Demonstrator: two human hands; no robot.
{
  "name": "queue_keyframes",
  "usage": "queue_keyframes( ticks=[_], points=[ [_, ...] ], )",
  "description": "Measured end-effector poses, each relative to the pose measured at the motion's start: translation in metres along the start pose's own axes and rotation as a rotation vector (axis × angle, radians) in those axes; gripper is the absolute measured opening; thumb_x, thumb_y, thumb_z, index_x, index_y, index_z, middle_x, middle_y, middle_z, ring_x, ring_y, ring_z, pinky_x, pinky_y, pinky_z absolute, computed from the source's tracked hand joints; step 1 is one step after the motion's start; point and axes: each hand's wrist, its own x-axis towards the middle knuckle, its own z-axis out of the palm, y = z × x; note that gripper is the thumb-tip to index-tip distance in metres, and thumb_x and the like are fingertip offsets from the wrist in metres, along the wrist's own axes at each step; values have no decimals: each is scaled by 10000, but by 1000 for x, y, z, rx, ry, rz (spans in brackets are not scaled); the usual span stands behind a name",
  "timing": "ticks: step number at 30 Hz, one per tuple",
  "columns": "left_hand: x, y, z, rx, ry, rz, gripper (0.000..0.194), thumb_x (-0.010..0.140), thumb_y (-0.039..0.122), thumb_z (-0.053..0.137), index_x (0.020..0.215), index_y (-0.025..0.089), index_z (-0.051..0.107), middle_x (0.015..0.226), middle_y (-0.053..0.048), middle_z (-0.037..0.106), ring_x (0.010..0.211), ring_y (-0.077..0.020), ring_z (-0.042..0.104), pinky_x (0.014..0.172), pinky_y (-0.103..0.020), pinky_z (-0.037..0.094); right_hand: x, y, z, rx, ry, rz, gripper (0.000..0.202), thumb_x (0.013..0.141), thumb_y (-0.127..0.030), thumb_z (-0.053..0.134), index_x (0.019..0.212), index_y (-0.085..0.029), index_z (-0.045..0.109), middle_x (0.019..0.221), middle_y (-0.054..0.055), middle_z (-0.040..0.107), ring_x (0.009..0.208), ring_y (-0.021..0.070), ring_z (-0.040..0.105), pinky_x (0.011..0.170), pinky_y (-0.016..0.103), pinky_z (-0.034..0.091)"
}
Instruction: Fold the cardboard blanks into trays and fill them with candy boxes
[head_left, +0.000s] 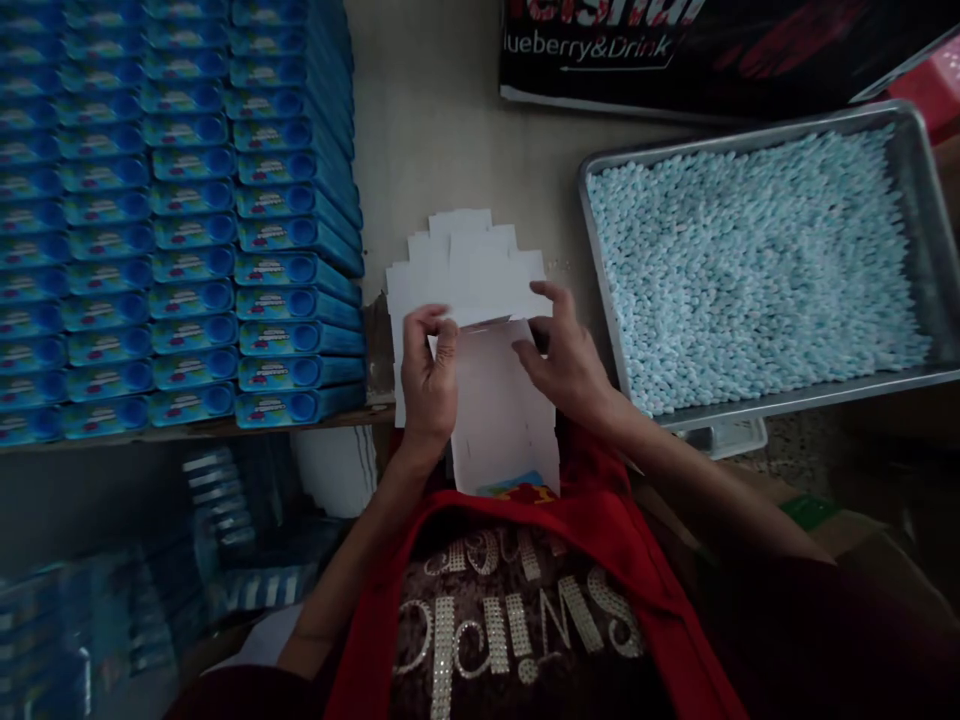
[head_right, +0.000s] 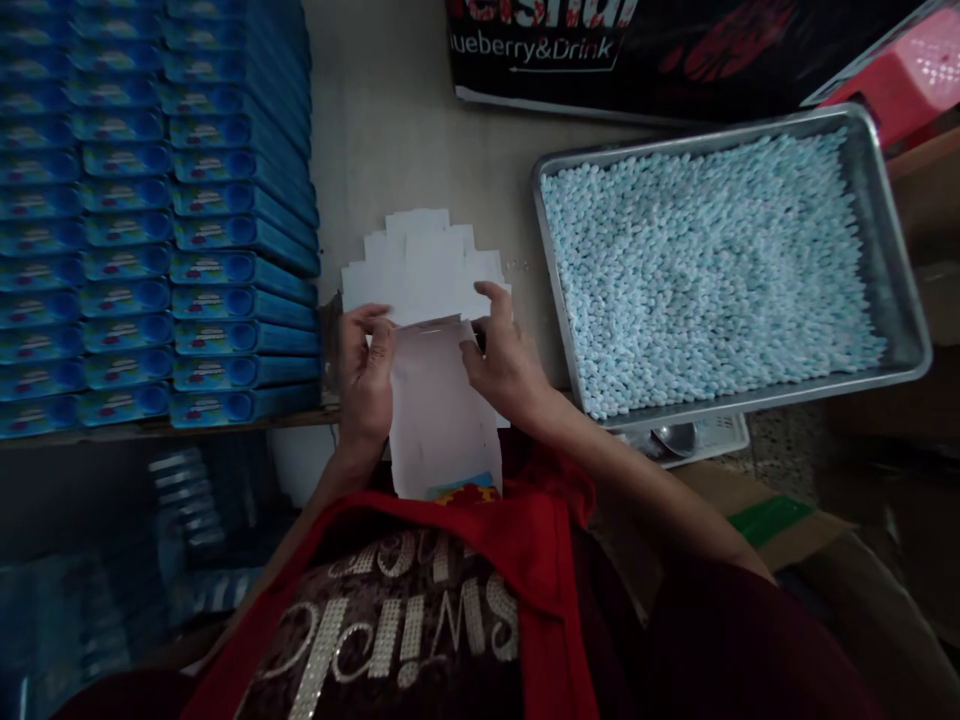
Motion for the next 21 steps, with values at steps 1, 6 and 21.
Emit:
queue_keyframes(
  ticks=[1,6,21],
  points=[
    [2,0,-1,13,-23,11,263,1090,475,440,1053,265,594,1071,-42,645,1061,-191,634,1017,-323,506,-1,2,-3,12,-20,4,671,921,-221,533,1573,-178,381,880,44,734,804,260,681,775,402,503],
    [6,-2,-5,69,-44,-96,246,1044,453,567,907,250,596,962,-16,692,957,-194,644,900,-303,526,1,2,-7,-71,-97,-25,517,936,-239,548,1444,-171,611,846,51,739,746,226,658,735,353,481],
    [27,1,-13,415,-268,77,158,822,86,686,889,226,657,1036,-50,756,1023,-261,702,942,-401,549,81,-39,-26,-669,-492,-370,348,941,-510,740,1097,-221,855,1017,86,798,1015,261,707,844,323,475]
  ],
)
